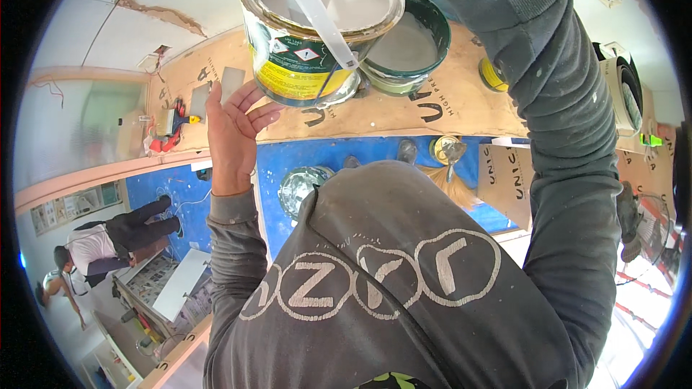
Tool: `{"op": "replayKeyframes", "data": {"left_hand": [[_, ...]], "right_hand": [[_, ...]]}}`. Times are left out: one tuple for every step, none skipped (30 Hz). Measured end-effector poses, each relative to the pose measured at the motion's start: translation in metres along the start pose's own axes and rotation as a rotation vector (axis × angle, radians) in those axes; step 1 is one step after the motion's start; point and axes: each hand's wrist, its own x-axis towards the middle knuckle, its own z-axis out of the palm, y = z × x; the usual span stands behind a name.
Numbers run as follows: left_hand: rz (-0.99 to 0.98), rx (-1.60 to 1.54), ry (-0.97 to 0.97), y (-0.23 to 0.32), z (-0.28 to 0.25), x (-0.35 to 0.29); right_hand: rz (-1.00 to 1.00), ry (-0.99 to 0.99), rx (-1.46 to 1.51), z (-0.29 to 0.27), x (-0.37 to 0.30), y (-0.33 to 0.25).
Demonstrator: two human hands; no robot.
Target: The person prepares paint by opening cans, stirring the contents with a stick, and using a putty knife to mix paint and clean the lid.
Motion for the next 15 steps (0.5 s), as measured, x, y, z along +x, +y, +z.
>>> {"op": "replayKeyframes", "data": {"left_hand": [[0.002,-0.002,0.005,0.000,-0.001,0.000],[0.003,-0.003,0.009,0.000,-0.002,0.001],[0.005,-0.005,0.012,0.000,-0.003,0.001],[0.006,-0.011,-0.004,0.000,-0.003,0.002],[0.006,-0.017,-0.021,0.001,-0.001,0.003],[0.006,-0.022,-0.040,0.002,0.000,0.004],[0.002,-0.025,-0.047,0.003,0.002,0.005],[-0.002,-0.028,-0.057,0.005,0.005,0.007],[-0.008,-0.030,-0.068,0.007,0.009,0.009],[-0.002,-0.040,-0.055,0.008,0.005,0.001],[0.003,-0.049,-0.041,0.011,0.001,-0.008],[0.009,-0.058,-0.025,0.014,-0.003,-0.017],[0.015,-0.066,-0.067,0.019,0.005,-0.013],[0.022,-0.075,-0.105,0.025,0.012,-0.010],[0.030,-0.085,-0.141,0.030,0.020,-0.007]], "right_hand": [[-0.016,-0.055,0.068,-0.005,0.000,-0.002],[0.003,-0.090,0.093,-0.007,0.002,-0.002],[0.023,-0.125,0.116,-0.008,0.004,-0.004],[0.078,-0.136,0.096,-0.007,0.006,-0.011],[0.085,-0.097,0.060,-0.002,0.005,-0.014],[0.095,-0.057,0.025,0.003,0.004,-0.016],[0.054,0.032,-0.028,0.011,0.001,-0.016],[0.035,0.046,-0.052,0.010,0.003,-0.015],[0.016,0.061,-0.078,0.009,0.004,-0.015],[-0.005,0.037,-0.076,0.013,0.009,-0.010],[-0.015,0.008,-0.064,0.018,0.010,-0.007],[-0.022,-0.017,-0.058,0.021,0.014,-0.003],[-0.019,-0.007,-0.089,0.015,0.014,-0.009],[-0.013,0.001,-0.117,0.011,0.014,-0.014],[-0.014,0.008,-0.138,0.010,0.014,-0.020]]}}
